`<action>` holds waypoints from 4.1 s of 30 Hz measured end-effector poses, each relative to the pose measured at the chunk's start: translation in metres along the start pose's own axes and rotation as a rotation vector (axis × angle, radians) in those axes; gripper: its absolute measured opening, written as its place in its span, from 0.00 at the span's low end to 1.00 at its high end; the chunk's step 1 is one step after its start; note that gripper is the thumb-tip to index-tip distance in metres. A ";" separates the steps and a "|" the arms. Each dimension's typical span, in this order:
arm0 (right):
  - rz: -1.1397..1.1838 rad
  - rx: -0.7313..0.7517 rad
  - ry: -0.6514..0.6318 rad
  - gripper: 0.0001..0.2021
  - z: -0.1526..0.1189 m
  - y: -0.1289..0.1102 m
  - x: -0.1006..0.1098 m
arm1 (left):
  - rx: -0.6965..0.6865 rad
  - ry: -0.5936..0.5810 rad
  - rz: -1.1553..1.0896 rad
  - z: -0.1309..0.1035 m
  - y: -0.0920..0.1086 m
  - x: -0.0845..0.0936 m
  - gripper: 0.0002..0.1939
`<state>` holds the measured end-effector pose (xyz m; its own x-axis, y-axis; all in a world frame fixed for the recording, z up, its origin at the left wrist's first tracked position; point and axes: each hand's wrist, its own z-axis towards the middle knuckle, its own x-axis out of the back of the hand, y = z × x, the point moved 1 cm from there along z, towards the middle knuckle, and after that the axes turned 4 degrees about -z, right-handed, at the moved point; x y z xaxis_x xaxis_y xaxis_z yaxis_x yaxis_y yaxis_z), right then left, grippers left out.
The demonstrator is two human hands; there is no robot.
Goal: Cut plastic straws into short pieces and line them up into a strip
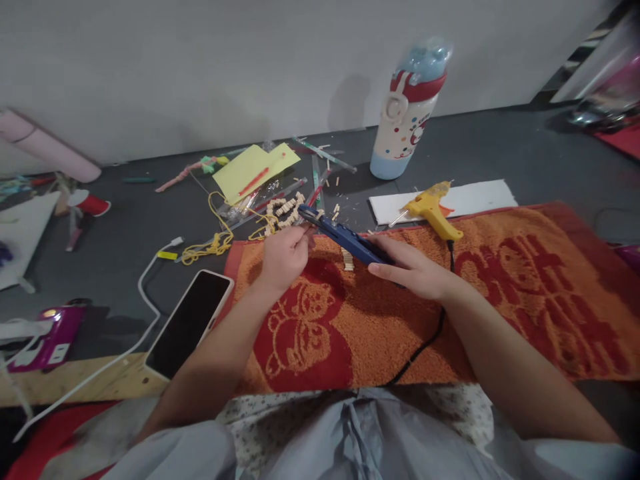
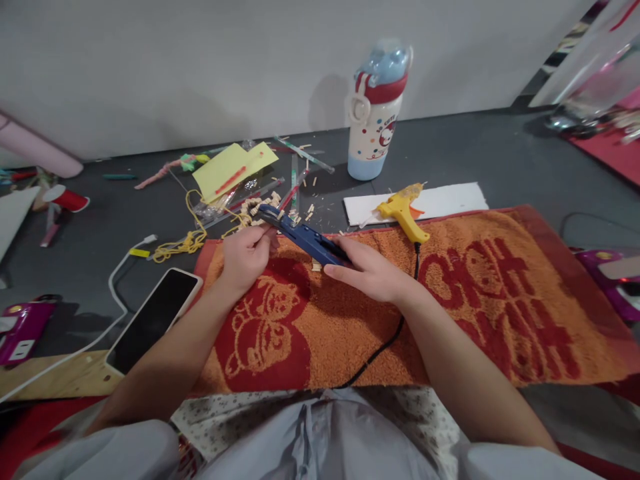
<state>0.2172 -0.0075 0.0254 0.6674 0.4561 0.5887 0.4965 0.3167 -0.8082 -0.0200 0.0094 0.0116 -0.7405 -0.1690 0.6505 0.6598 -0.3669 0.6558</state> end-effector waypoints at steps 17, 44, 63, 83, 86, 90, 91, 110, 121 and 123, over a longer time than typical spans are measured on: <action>0.052 0.024 -0.008 0.28 0.000 0.004 0.001 | -0.049 0.080 0.023 0.001 0.001 -0.001 0.11; 0.000 -0.018 0.017 0.25 0.002 0.008 0.001 | 0.008 0.096 -0.103 0.002 -0.002 -0.007 0.07; 0.248 0.110 0.174 0.25 0.008 -0.015 -0.038 | 0.178 -0.154 -0.909 -0.022 0.044 -0.036 0.30; 0.262 0.111 0.182 0.26 0.007 -0.013 -0.042 | 0.236 -0.022 -0.879 -0.027 0.050 -0.039 0.23; 0.262 0.098 0.174 0.26 0.008 -0.013 -0.041 | 0.266 -0.020 -0.913 -0.027 0.049 -0.041 0.25; 0.283 0.083 0.158 0.25 0.009 -0.012 -0.037 | 0.291 -0.068 -0.942 -0.023 0.045 -0.041 0.24; 0.292 0.066 0.166 0.25 0.009 -0.012 -0.035 | 0.284 -0.086 -0.950 -0.021 0.043 -0.041 0.25; 0.028 -0.123 0.106 0.22 0.000 0.009 0.011 | -0.042 0.123 -0.200 0.008 -0.006 -0.007 0.15; 0.006 -0.032 0.028 0.25 0.000 0.007 0.008 | 0.015 0.058 0.043 0.004 0.001 -0.003 0.12; 0.010 -0.017 0.010 0.26 0.000 0.006 0.008 | 0.015 0.056 0.037 0.004 0.005 -0.001 0.13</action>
<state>0.2255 -0.0022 0.0253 0.6777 0.4510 0.5808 0.4989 0.2983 -0.8137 -0.0154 0.0112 0.0162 -0.7212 -0.2334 0.6523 0.6884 -0.3461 0.6374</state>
